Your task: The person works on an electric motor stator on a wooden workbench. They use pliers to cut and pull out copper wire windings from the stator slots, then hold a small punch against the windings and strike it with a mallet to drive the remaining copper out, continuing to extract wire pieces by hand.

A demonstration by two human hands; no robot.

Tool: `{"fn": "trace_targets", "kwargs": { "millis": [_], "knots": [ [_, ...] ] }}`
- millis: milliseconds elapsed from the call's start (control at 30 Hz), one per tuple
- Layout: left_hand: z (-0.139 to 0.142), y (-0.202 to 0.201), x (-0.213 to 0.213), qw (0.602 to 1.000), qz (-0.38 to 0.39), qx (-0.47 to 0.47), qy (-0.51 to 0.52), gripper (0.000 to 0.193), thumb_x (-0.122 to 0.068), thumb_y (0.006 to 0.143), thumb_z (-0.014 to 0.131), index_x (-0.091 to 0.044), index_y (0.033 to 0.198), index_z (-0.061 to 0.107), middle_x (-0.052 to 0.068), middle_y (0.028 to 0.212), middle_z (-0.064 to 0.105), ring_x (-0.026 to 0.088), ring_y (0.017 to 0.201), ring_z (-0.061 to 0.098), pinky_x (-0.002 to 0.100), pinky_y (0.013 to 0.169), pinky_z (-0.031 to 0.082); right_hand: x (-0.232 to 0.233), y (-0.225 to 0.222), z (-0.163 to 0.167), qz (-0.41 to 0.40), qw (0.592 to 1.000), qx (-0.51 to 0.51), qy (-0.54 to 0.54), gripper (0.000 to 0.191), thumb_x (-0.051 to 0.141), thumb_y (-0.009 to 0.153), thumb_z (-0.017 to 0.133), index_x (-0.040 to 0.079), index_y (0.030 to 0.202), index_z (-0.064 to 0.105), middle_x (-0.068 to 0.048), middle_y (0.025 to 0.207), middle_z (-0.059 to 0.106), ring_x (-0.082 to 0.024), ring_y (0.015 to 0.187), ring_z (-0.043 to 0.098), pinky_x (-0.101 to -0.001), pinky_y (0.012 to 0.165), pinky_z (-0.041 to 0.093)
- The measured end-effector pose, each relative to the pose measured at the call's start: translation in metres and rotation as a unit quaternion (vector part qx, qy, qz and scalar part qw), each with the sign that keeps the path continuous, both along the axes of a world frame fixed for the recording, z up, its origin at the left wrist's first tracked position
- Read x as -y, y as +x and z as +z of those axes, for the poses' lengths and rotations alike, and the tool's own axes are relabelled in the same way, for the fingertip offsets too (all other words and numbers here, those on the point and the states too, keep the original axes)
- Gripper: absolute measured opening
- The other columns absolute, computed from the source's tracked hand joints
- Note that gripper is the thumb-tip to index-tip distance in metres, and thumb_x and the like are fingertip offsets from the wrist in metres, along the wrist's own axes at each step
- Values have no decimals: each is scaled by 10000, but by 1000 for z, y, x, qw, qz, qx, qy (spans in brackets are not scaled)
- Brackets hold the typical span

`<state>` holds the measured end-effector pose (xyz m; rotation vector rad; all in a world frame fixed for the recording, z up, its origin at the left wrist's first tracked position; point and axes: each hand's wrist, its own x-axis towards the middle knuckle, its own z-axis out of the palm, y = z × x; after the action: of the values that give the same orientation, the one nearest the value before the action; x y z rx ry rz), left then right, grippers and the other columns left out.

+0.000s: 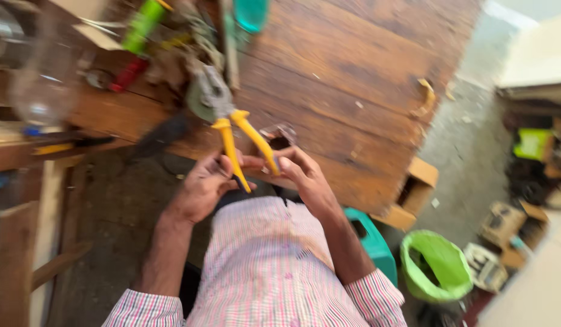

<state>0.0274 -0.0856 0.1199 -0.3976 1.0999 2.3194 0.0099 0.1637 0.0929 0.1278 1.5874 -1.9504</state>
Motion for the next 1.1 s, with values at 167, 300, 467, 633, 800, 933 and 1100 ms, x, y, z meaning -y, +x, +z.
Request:
{"fn": "trace_targets", "kwargs": {
  "millis": [167, 300, 467, 633, 800, 933, 1100],
  "knots": [
    [-22, 21, -103, 988, -105, 69, 93, 388, -238, 1019, 550, -86, 1375, 558, 142, 1166, 703, 266, 1041, 708, 403, 850, 603, -78, 41, -30, -26, 982, 160, -101, 314, 246, 1122, 650, -49, 1212, 590, -98, 992, 552, -178, 902, 527, -359, 798, 439],
    [-45, 38, -146, 952, -195, -88, -217, 313, -317, 1028, 646, -30, 1137, 711, 120, 992, 757, 236, 895, 698, 351, 770, 570, -122, 72, -45, -84, 969, 221, -70, 415, 281, 999, 677, -42, 1242, 584, -141, 1126, 637, -231, 960, 620, -401, 868, 512],
    [-82, 15, -120, 751, 37, -275, -599, 176, -208, 954, 740, -51, 998, 674, 123, 1011, 651, 316, 986, 612, 441, 903, 493, -146, 75, -69, 6, 992, 109, 70, 546, 302, 943, 666, -3, 1385, 568, -82, 1334, 640, -171, 1239, 602, -339, 1073, 444],
    [-125, -41, -97, 515, 8, -367, -774, 590, -387, 748, 759, 5, 1185, 698, 218, 1174, 656, 362, 1048, 593, 471, 839, 437, -129, 62, -104, 86, 985, 151, 2, 473, 305, 1016, 644, 0, 1377, 616, -99, 1238, 661, -204, 1146, 613, -386, 1048, 486],
    [-142, -47, -99, 637, -110, -251, -720, 186, -215, 976, 693, -30, 988, 679, 143, 1022, 685, 362, 962, 628, 524, 825, 480, -110, 44, -136, 113, 959, 233, -116, 434, 302, 1015, 606, 23, 1348, 630, -108, 1230, 666, -206, 1115, 619, -401, 982, 496],
    [-135, -42, -111, 646, -84, -246, -717, 242, -224, 1000, 692, -18, 894, 623, 146, 918, 669, 369, 899, 634, 518, 765, 492, -111, 35, -157, 104, 935, 262, -216, 299, 285, 1043, 610, -14, 1055, 616, -150, 1319, 692, -248, 1116, 638, -417, 987, 508],
    [-125, -45, -122, 631, -67, -282, -720, 221, -209, 996, 692, -21, 905, 620, 148, 934, 659, 367, 911, 641, 505, 761, 495, -114, 28, -173, 97, 913, 268, -291, 340, 283, 1124, 598, -49, 1134, 671, -188, 1178, 649, -236, 1026, 601, -436, 979, 516]
  ]
}}
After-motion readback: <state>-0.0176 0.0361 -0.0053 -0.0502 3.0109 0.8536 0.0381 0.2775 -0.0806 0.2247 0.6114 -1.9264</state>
